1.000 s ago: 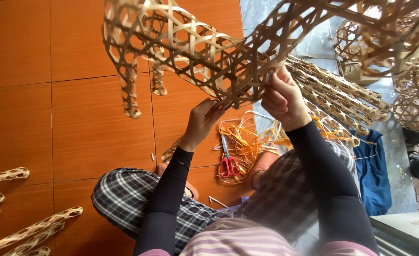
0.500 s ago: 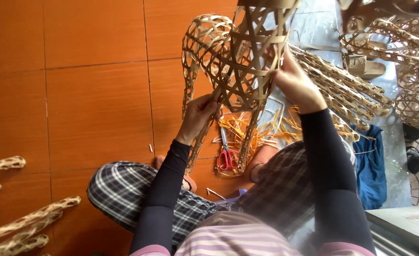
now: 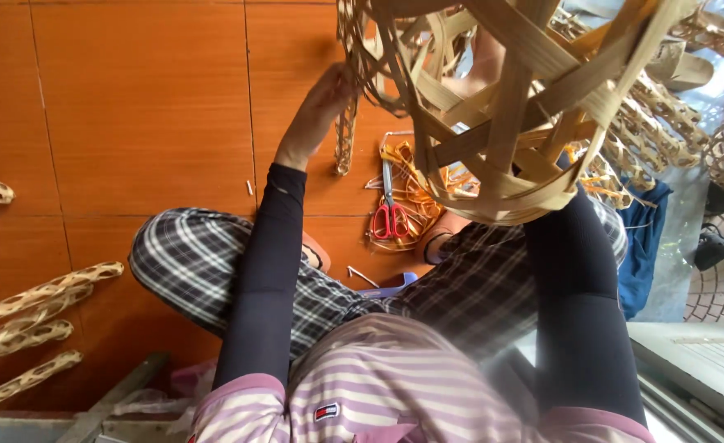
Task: Weaving and assembling a decorative horse figure using bamboo strips.
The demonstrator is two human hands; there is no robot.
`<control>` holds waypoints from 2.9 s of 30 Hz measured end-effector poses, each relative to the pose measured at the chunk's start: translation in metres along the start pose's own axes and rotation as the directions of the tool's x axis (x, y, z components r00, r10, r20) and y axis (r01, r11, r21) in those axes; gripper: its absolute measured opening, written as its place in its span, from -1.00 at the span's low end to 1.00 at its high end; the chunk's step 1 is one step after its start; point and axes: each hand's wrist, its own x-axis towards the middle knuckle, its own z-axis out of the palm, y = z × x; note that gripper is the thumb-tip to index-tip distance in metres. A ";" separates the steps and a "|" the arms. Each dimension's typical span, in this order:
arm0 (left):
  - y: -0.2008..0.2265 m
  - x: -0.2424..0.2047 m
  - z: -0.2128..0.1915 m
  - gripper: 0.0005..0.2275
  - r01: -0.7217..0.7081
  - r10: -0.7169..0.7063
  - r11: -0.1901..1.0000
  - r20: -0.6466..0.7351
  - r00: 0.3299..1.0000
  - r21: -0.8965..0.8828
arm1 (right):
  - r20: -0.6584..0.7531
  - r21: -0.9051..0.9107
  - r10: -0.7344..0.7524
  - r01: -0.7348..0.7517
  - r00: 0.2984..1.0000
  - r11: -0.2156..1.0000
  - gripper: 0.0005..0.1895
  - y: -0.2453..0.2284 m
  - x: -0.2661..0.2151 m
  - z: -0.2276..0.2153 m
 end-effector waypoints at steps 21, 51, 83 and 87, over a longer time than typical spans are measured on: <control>0.001 0.007 0.016 -0.52 -0.206 0.203 0.971 -0.038 0.979 -0.124 | -0.073 -0.323 -0.060 0.033 0.995 0.946 -0.24 0.076 -0.007 -0.026; 0.001 0.014 0.005 -0.52 -0.148 0.127 0.977 -0.138 0.982 -0.155 | -0.077 -0.481 -0.106 0.056 0.991 0.875 -0.34 0.160 -0.032 -0.032; 0.011 0.020 -0.002 -0.43 -0.108 0.087 0.985 -0.152 0.984 -0.133 | -0.270 -0.305 -0.045 -0.041 0.962 0.952 -0.44 0.136 -0.046 -0.045; 0.006 0.026 -0.005 -0.47 -0.093 0.069 0.985 -0.161 0.985 -0.147 | -0.293 -0.304 -0.116 0.023 0.949 0.952 -0.42 0.046 -0.022 -0.052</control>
